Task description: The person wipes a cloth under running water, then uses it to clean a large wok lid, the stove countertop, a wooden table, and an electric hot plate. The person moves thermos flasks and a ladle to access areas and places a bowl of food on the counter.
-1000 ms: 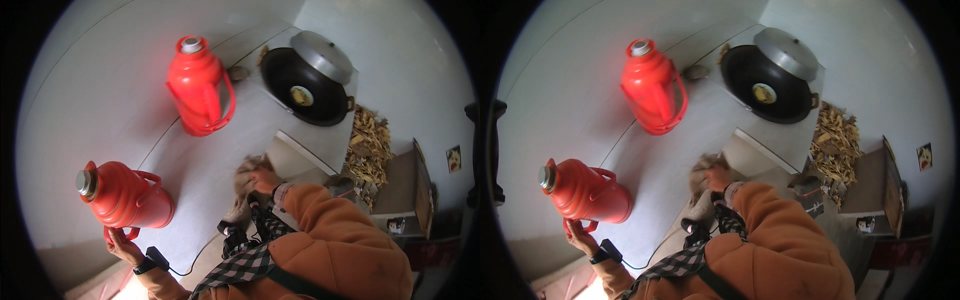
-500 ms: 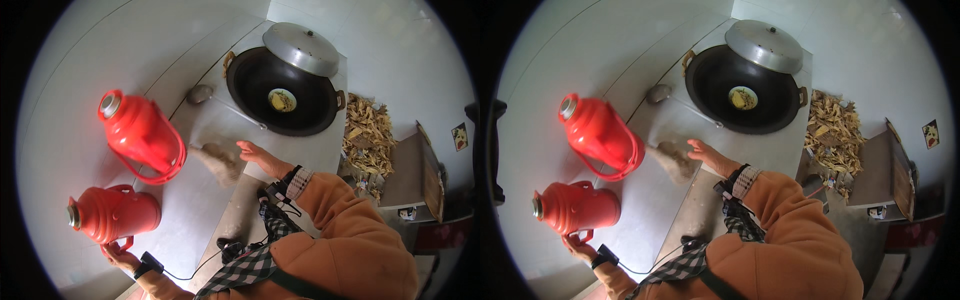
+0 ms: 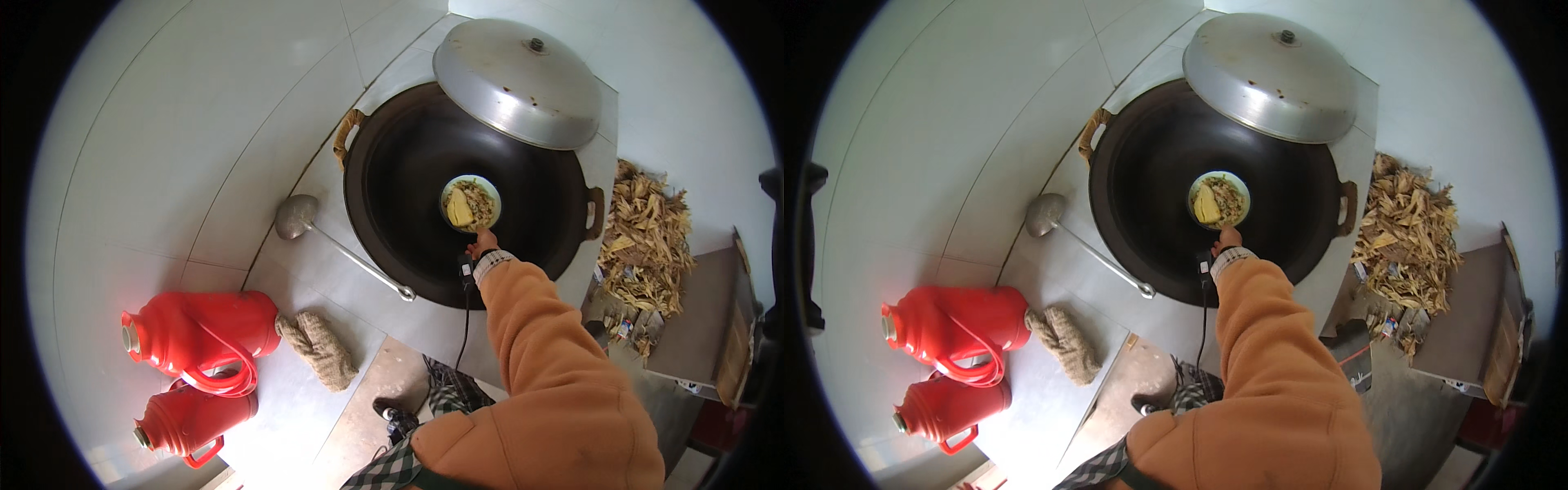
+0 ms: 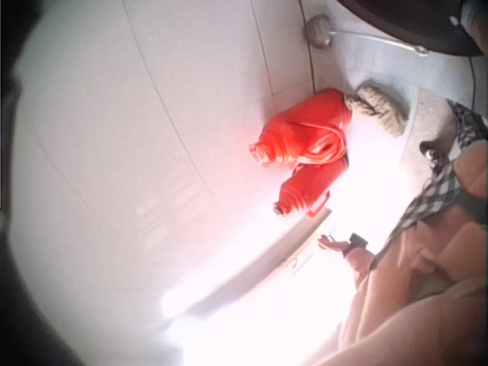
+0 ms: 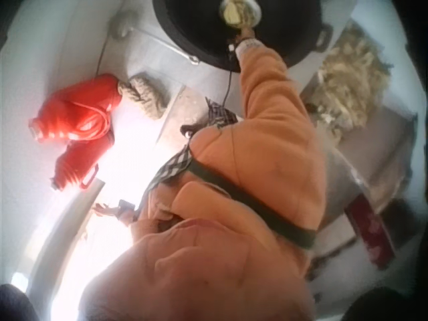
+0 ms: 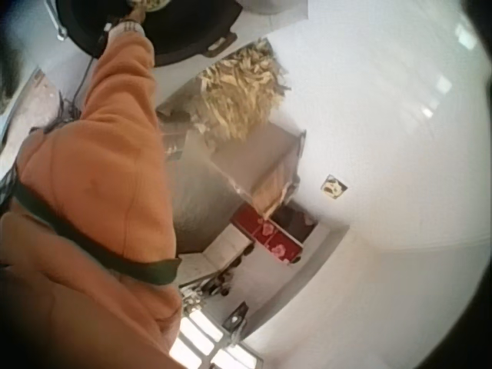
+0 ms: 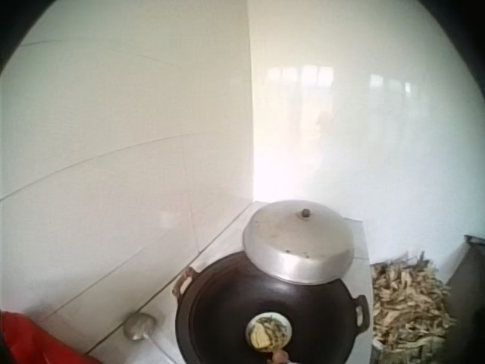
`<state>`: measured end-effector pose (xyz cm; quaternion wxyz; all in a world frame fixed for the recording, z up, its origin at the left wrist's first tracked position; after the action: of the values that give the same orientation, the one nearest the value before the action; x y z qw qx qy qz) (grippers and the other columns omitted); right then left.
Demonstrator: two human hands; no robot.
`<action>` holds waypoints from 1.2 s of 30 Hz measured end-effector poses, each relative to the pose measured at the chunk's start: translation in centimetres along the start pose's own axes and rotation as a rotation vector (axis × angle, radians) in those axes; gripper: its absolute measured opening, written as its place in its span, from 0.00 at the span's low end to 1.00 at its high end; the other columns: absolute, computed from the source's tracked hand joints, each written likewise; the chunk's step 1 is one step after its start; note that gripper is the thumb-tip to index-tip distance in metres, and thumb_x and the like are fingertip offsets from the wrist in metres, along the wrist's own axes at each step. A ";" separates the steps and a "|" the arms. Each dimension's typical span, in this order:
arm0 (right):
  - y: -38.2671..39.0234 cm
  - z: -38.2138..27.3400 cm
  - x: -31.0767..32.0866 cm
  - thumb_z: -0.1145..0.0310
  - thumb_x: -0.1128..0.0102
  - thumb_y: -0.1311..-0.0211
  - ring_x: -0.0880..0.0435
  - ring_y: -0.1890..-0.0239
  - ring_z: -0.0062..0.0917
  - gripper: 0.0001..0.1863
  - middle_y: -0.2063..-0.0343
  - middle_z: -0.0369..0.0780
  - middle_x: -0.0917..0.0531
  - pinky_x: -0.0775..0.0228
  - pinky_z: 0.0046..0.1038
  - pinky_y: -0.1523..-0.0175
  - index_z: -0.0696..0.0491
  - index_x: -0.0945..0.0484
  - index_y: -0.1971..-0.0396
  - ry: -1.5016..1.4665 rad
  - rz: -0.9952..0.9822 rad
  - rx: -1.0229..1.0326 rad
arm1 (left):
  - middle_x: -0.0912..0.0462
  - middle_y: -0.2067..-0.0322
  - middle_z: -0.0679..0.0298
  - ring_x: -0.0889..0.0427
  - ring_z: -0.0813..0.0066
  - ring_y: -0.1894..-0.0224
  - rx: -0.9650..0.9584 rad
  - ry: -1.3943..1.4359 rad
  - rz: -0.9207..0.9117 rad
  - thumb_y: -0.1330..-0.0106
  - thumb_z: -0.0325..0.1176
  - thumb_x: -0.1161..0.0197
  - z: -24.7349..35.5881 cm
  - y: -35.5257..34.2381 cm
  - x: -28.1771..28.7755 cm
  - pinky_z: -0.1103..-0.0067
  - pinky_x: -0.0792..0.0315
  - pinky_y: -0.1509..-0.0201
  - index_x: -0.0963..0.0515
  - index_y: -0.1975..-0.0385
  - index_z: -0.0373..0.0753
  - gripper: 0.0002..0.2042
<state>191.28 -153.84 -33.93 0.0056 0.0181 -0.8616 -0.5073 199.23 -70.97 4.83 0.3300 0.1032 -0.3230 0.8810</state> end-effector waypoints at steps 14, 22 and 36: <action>-4.0 0.0 -1.7 0.78 0.51 0.38 0.17 0.63 0.36 0.17 0.59 0.47 0.20 0.23 0.28 0.68 0.56 0.29 0.48 -0.163 -0.178 0.040 | 0.23 0.62 0.59 0.23 0.68 0.61 -0.060 0.243 -0.602 0.33 0.45 0.44 12.1 0.9 -2.4 0.72 0.27 0.54 0.28 0.52 0.32 0.21; 16.1 -4.3 2.4 0.79 0.50 0.40 0.18 0.61 0.35 0.14 0.61 0.46 0.19 0.21 0.29 0.61 0.63 0.25 0.54 -0.087 -0.575 0.253 | 0.23 0.62 0.59 0.22 0.66 0.60 -0.005 0.459 -1.131 0.32 0.40 0.44 10.6 6.8 -7.3 0.69 0.27 0.50 0.27 0.55 0.29 0.18; 50.5 22.7 42.6 0.73 0.46 0.42 0.17 0.72 0.24 0.13 0.70 0.39 0.19 0.20 0.26 0.65 0.59 0.24 0.57 -0.202 -0.371 0.318 | 0.22 0.66 0.62 0.25 0.74 0.63 -0.015 0.808 -1.748 0.32 0.29 0.43 14.2 18.1 -11.0 0.76 0.27 0.54 0.24 0.59 0.33 0.07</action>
<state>146.81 -111.16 -1.18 -0.1766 0.1257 -0.9086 -0.3570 195.44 -96.01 2.38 0.9567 -0.0058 0.0005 0.2911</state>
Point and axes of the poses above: each hand's wrist, its own y-axis away from the middle knuckle, its own x-axis out of the back of the hand, z = x × y, the point moved 7 cm from there along -y, towards the middle knuckle
